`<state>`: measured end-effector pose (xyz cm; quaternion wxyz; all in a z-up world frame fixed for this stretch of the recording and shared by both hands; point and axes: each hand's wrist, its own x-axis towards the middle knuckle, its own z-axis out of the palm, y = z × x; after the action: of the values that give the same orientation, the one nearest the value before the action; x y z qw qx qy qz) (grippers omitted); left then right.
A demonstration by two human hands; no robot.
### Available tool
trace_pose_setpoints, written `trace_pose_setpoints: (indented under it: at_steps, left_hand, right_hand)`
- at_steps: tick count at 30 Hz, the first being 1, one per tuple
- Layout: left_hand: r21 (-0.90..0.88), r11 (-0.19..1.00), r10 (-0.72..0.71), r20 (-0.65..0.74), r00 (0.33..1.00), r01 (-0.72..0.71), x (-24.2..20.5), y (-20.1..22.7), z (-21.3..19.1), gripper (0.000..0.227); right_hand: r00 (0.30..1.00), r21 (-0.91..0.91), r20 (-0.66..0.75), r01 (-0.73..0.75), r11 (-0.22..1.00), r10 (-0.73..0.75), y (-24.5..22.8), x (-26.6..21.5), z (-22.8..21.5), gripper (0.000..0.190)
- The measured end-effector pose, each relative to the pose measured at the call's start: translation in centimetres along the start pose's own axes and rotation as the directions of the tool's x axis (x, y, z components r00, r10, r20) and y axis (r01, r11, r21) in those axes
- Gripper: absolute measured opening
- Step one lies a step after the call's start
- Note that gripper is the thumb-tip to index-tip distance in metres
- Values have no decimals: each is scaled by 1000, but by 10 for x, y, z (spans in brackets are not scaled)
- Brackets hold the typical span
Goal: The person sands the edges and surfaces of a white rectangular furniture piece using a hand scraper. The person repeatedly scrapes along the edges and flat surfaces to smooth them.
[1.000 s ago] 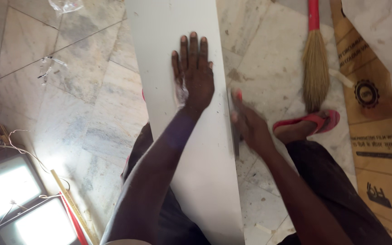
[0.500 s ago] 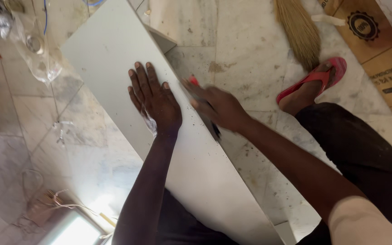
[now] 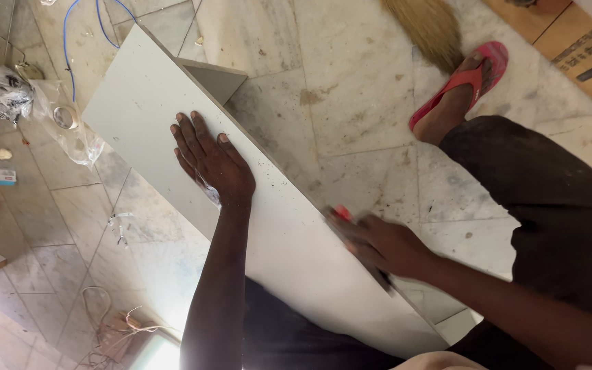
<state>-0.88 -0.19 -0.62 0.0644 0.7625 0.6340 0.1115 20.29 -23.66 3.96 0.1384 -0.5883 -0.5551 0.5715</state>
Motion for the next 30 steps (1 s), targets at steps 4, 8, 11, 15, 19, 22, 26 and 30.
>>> trace_pose_setpoints:
  at_steps: [4,8,11,15,19,22,26,30]
  left_hand:
    - [32,999,7,12,1000,-7,0,0,-2,56]
    - [48,999,-5,16,1000,4,1,5,-5,56]
    - [42,999,-6,27,1000,5,2,5,-7,56]
    - [20,1000,2,20,1000,-2,3,4,-5,57]
    - [30,999,-11,6,1000,10,1,2,-4,57]
    - [45,999,-13,-9,1000,13,3,2,-2,58]
    - [55,998,0,-19,1000,1,0,-3,1,58]
    - [51,999,-1,-19,1000,2,0,-2,1,58]
  right_hand:
    - [990,82,41,-141,987,138,9,-63,21,62]
    - [996,59,-76,-36,998,40,-2,-7,6,60]
    - [999,-172,-17,31,985,-35,-18,104,-19,60]
    - [919,-138,-272,257,957,-286,-46,232,-49,56]
    - [942,-118,-196,254,960,-273,-45,216,-51,56]
    - [987,-150,-72,131,980,-143,-26,129,-32,57]
    - [989,23,93,-119,993,116,7,-29,10,65]
    - [977,93,99,-200,975,191,23,-105,32,61]
